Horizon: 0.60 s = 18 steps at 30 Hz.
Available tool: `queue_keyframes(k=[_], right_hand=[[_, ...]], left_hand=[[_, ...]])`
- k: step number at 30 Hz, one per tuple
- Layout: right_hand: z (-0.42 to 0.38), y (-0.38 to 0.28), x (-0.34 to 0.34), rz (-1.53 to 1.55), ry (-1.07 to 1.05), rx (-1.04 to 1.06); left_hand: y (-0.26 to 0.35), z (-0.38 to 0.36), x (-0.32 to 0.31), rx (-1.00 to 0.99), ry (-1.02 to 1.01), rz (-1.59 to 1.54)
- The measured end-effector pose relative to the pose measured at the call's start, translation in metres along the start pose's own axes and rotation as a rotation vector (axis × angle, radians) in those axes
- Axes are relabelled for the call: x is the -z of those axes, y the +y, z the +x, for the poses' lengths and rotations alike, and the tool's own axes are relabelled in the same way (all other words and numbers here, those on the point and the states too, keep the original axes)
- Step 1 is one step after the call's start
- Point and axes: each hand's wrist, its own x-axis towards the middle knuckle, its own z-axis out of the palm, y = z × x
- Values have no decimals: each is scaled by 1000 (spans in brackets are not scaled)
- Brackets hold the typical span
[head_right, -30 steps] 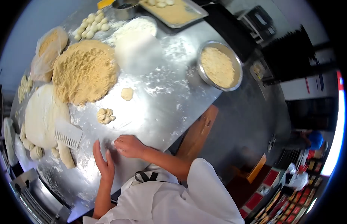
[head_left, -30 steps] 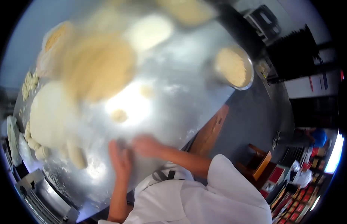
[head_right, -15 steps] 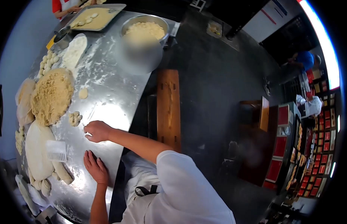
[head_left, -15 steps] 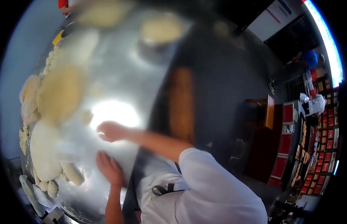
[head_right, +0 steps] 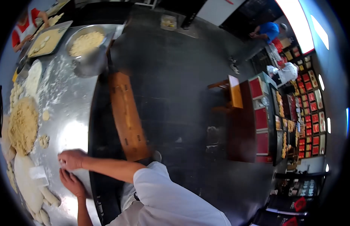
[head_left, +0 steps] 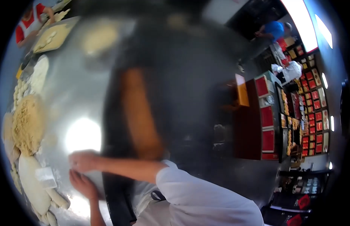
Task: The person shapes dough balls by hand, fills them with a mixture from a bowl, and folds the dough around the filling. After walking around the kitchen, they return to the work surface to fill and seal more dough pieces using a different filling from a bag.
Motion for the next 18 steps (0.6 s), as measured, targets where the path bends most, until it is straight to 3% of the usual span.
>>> queue_keyframes(k=[2, 6, 10, 12, 15, 16, 17, 18], right_hand=[[-46, 1, 1, 105, 58, -19], [-154, 3, 67, 64, 58, 57], [-267, 28, 155, -49, -15, -107], [-327, 40, 204, -82, 26, -272], [-442, 102, 255, -140, 346, -361], [-491, 124, 266, 97, 529, -504], [-556, 178, 269, 63, 609, -845], [-595, 170, 290, -186, 620, -1226]], left_hand=[[-4, -4, -4, -23, 35, -28], [-8, -5, -7, -52, 48, -15], [-29, -5, -27, -153, 160, 53], [-16, -2, -8, -102, -23, 157], [-12, -8, -15, -303, 152, 308], [-21, -8, -26, -365, 247, 323], [-12, -6, -25, -352, 129, 412], [-4, -5, -21, -335, 13, 498]])
